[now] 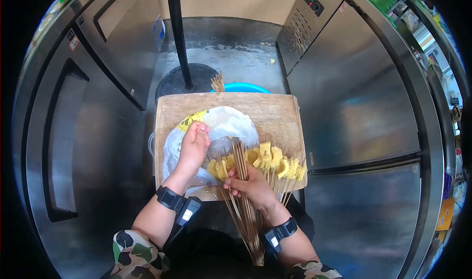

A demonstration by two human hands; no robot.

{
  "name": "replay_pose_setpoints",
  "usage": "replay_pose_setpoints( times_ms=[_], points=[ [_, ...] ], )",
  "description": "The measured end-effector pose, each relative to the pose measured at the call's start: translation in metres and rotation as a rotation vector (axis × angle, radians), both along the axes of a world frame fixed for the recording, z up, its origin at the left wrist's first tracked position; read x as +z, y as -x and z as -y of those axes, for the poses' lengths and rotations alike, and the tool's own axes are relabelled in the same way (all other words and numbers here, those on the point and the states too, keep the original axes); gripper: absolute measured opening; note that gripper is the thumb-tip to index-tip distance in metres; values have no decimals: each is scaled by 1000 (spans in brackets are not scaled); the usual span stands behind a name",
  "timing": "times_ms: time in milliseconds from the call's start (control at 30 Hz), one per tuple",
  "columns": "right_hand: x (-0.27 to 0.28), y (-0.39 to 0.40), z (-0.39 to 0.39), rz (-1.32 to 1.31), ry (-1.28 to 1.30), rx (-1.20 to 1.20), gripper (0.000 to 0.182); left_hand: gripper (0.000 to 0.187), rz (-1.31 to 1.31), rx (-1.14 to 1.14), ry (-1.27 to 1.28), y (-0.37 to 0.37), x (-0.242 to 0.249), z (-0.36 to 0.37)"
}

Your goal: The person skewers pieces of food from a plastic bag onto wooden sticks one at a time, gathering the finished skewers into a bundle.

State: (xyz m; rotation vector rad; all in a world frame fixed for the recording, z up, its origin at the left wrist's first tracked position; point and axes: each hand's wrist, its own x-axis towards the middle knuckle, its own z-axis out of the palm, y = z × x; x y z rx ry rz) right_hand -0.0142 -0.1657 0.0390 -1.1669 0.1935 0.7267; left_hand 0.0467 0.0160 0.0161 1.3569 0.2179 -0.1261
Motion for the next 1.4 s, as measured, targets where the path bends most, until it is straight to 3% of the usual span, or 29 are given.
replay_pose_setpoints(
  times_ms=[133, 233, 433, 633, 1333, 1400],
  points=[
    [-4, 1, 1, -4, -8, -16, 16, 22, -70, 8, 358, 3, 10, 4],
    [-5, 0, 2, -8, -33, -27, 16, 31, -62, -85, 434, 4, 6, -6],
    [-6, 0, 1, -8, -68, -21, 17, 31, 52, 2, 195, 3, 8, -4],
    [0, 0, -1, 0, -87, -15, 19, 34, -1, -22, 303, 6, 15, 1],
    [-5, 0, -4, 4, -8, -107, 21, 25, 99, -236, 74, 37, 21, 12],
    [-2, 1, -5, 13, 3, -104, 21, 24, 99, -129, 110, 37, 20, 16]
  ],
)
